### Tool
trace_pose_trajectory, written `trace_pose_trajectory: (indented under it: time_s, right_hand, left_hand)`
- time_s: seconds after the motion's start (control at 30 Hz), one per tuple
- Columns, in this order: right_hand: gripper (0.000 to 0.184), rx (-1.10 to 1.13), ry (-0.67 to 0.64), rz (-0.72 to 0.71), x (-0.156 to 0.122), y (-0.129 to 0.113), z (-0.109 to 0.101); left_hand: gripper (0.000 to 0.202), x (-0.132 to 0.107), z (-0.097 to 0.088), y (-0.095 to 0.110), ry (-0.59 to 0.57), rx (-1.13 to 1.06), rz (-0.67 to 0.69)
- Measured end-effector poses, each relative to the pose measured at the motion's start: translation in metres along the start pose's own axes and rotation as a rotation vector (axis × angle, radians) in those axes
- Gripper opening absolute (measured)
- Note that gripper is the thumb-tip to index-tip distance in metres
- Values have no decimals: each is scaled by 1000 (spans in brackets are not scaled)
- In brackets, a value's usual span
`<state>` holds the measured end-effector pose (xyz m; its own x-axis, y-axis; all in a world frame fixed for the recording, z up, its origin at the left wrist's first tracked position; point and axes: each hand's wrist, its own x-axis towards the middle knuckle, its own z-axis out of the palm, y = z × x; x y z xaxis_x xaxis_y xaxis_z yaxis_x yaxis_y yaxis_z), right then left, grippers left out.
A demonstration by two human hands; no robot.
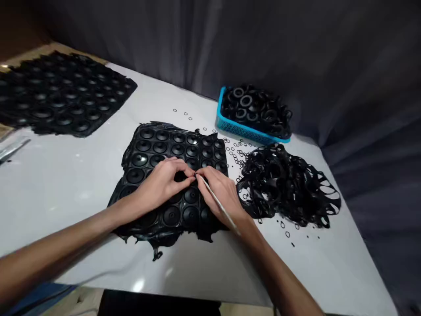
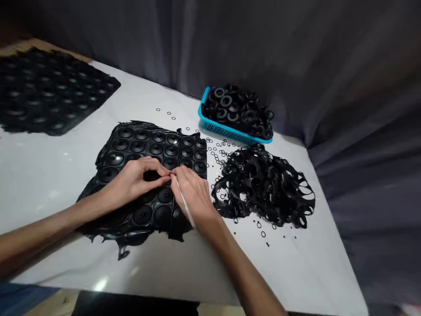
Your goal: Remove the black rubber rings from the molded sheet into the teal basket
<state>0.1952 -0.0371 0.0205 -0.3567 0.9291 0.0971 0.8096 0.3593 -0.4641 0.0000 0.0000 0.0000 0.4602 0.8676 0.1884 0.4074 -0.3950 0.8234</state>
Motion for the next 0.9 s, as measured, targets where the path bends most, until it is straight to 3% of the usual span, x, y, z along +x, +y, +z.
trace_pose_trajectory:
  time_s: [0.2,0.43,0.6,0.9]
  right_hand:
    - [15,161,53,42,-9,5,-7]
    - [14,307,183,-37,-17,15,0]
    - [12,457,257,5,-14,15,1]
    - [10,363,365,58,-15,11,-1]
  left_hand:
    - [13,-3,-2,1,8,3,-18]
    - [13,-5,-2,7,27,26,-23]
    - [14,-5,1,7,51,70,-10]
    - [9,-4,0,12,56,96,-39]
